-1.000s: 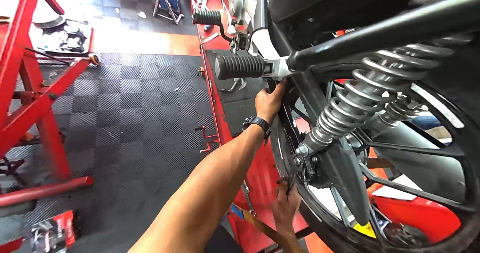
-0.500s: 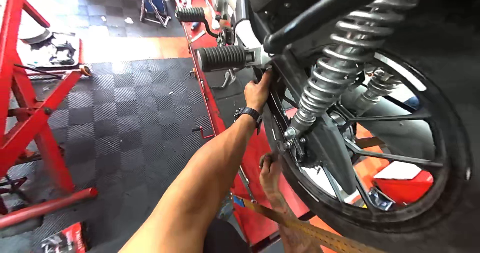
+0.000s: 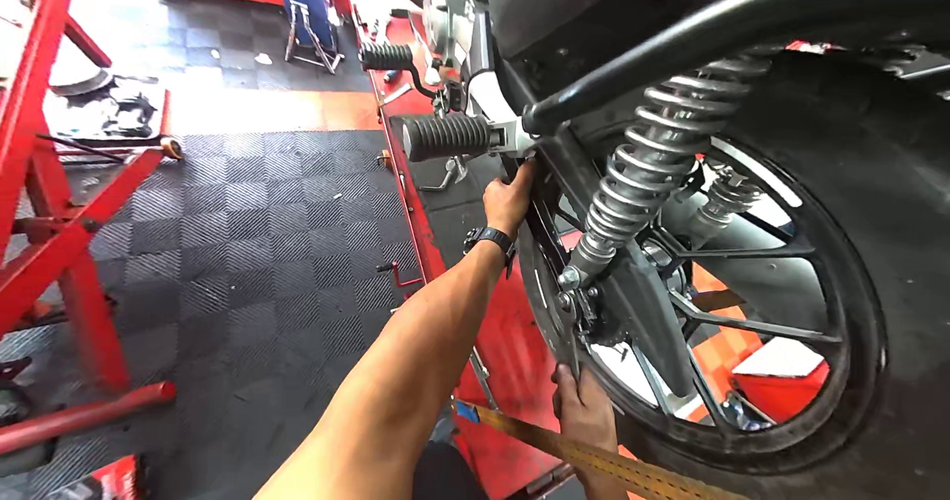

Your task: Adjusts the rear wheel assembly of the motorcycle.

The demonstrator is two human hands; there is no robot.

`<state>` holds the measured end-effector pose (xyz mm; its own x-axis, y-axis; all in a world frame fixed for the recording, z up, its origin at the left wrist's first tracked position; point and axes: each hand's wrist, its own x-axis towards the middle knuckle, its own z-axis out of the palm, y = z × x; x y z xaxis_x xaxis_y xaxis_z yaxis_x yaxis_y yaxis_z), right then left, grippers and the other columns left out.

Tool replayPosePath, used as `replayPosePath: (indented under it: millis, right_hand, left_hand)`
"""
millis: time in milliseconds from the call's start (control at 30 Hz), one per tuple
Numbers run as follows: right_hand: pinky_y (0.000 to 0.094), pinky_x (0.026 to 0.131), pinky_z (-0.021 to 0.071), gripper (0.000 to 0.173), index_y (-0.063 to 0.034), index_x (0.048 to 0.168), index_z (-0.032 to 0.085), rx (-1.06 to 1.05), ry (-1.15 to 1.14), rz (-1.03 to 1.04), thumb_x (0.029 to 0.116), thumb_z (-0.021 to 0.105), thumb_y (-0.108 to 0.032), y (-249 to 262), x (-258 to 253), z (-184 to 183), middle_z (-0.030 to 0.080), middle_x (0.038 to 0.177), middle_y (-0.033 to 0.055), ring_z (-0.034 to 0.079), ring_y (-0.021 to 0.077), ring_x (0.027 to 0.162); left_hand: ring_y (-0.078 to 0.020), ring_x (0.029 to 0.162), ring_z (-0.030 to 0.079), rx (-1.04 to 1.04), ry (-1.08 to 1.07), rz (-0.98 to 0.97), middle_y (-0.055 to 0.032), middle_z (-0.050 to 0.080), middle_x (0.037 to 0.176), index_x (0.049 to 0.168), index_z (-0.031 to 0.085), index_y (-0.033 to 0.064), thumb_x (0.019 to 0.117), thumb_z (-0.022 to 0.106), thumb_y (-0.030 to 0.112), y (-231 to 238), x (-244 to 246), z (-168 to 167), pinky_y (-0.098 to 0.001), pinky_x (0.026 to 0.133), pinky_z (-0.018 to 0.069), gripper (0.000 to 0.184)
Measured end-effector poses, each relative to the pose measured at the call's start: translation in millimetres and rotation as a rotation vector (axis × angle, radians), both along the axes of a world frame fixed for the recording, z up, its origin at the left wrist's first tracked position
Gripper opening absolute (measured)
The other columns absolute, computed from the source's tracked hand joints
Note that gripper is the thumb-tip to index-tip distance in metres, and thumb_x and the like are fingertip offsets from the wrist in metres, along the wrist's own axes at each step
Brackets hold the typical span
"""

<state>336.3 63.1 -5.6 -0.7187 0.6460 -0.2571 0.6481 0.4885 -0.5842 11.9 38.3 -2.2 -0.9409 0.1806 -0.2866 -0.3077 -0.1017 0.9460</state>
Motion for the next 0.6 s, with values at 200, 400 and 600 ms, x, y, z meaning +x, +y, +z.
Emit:
replayPosePath:
  millis: [200, 400, 600]
  right_hand:
    - [0.0413, 0.053, 0.0474, 0.044, -0.0112, 0.097, 0.068, -0.042, 0.074, -0.046, 0.1065, 0.038, -0.043, -5, -4, -7, 0.052, 0.058, -0.0006, 0.053, 0.0169, 0.051]
    - [0.0406, 0.055, 0.0459, 0.051, -0.0116, 0.089, 0.067, 0.095, 0.125, -0.060, 0.1045, 0.035, -0.048, -9, -4, -12, 0.051, 0.060, -0.0018, 0.053, 0.0145, 0.054]
    - [0.0403, 0.058, 0.0482, 0.050, -0.0080, 0.090, 0.069, 0.171, 0.254, -0.069, 0.1047, 0.038, -0.045, -13, -13, -31, 0.054, 0.062, -0.0006, 0.055, 0.0137, 0.057]
  left_hand:
    - [-0.0316, 0.088, 0.069, 0.015, -0.007, 0.014, -0.0172, 0.070, 0.089, 0.095, 0.071, 0.0011, 0.0906, 0.060, 0.069, 2, -1, -2, -0.0575, 0.081, 0.0553, 0.069]
    - [-0.0304, 0.087, 0.069, 0.018, -0.015, 0.038, -0.0158, 0.071, 0.089, 0.095, 0.071, 0.0032, 0.0910, 0.060, 0.070, 6, 3, -2, -0.0568, 0.080, 0.0556, 0.068]
    - [-0.0317, 0.090, 0.069, 0.019, -0.035, 0.066, -0.0168, 0.071, 0.092, 0.098, 0.071, 0.0027, 0.0916, 0.059, 0.069, 9, 6, -1, -0.0581, 0.082, 0.0550, 0.068]
